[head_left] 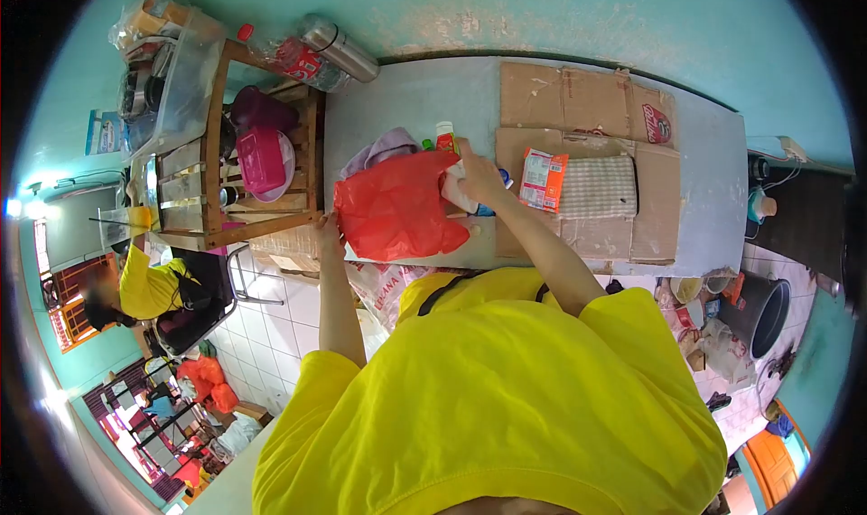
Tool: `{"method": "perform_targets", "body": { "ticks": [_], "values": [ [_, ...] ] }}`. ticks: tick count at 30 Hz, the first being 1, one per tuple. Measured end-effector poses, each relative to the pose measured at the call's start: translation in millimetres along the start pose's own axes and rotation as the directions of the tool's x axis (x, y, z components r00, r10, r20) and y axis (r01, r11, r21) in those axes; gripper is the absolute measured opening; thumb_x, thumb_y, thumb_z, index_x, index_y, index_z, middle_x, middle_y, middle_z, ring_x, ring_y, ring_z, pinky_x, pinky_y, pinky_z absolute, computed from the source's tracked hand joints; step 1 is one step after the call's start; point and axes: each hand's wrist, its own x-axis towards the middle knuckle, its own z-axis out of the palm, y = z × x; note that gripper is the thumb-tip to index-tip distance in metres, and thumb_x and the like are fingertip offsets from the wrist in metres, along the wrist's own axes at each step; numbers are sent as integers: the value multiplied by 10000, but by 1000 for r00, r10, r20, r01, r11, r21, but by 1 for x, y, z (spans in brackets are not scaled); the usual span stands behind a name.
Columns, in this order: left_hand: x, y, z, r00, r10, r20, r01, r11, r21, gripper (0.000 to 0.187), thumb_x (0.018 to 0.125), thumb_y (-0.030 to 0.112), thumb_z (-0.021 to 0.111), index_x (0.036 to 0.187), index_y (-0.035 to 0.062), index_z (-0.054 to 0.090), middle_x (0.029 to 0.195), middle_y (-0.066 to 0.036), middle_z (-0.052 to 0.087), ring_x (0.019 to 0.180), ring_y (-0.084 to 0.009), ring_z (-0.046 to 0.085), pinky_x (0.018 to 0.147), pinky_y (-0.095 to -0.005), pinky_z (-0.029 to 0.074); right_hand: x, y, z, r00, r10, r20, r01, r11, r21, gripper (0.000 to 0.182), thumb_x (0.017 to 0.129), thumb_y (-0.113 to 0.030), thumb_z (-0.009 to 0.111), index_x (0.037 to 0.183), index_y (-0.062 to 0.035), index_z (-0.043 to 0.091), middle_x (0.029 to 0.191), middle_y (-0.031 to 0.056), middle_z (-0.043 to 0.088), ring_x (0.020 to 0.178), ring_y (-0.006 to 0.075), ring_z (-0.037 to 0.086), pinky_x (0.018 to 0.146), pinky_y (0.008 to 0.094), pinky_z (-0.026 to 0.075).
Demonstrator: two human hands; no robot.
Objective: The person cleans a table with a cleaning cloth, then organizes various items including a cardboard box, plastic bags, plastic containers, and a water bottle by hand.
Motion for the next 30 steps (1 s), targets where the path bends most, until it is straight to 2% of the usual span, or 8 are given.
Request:
{"method": "perform_targets", "body": {
  "ticks": [8,11,14,17,19,22,29,30],
  "values": [
    [-14,19,8,963,254,88,-228,946,-232,73,874,142,603,890,72,596,775,22,572,688,-83,539,610,-227,436,0,68,-17,981,-138,-135,159,975,154,501,664,-22,636,1145,-109,526,993,186,586,977,400,548,824,453,433],
    [-53,59,13,916,314,249,-235,924,-301,59,868,106,606,874,49,594,793,9,589,679,-73,547,627,-205,444,-38,20,-45,903,-213,-374,65,926,-371,466,672,-79,671,1122,-102,554,1057,151,551,1038,335,506,859,472,392],
    [-117,106,35,845,338,415,-241,932,-269,50,859,92,619,852,52,589,786,10,586,662,-60,534,638,-184,436,-44,2,-42,886,-300,-353,151,907,-393,423,670,-141,718,1068,-103,581,1054,95,513,1048,279,467,869,454,352],
    [-142,122,40,715,377,589,-264,925,-271,48,858,79,620,843,53,582,780,12,581,665,-52,526,642,-181,430,-43,6,-20,975,-203,-95,166,938,-305,381,691,-177,712,1049,-114,596,1020,100,515,1023,278,479,843,445,361],
    [-148,129,48,618,413,669,-213,907,-364,46,858,71,618,841,57,578,785,13,584,682,-48,530,643,-183,429,-41,9,-8,970,-207,-130,157,936,-316,342,707,-200,700,1022,-106,609,1008,107,520,1011,282,487,819,448,376],
    [-143,136,58,666,337,666,-322,935,-152,49,854,75,619,867,59,575,828,4,598,747,-59,558,674,-208,450,-47,13,1,967,-198,-159,157,959,-236,297,730,-216,683,993,-99,615,975,110,532,993,290,499,810,447,387],
    [-141,125,61,568,388,726,-121,912,-393,88,862,117,604,920,71,557,946,-32,620,850,-113,595,801,-259,490,-40,13,3,976,-108,-190,94,992,-79,229,770,-209,652,952,-79,604,951,139,550,941,323,545,791,459,424],
    [-162,130,69,672,385,632,-33,869,-494,139,842,146,626,926,67,549,976,-48,614,883,-135,594,827,-291,493,-41,14,6,981,-84,-177,84,996,-7,229,777,-188,644,972,-77,598,930,144,548,903,327,554,764,451,434]
  ]
}}
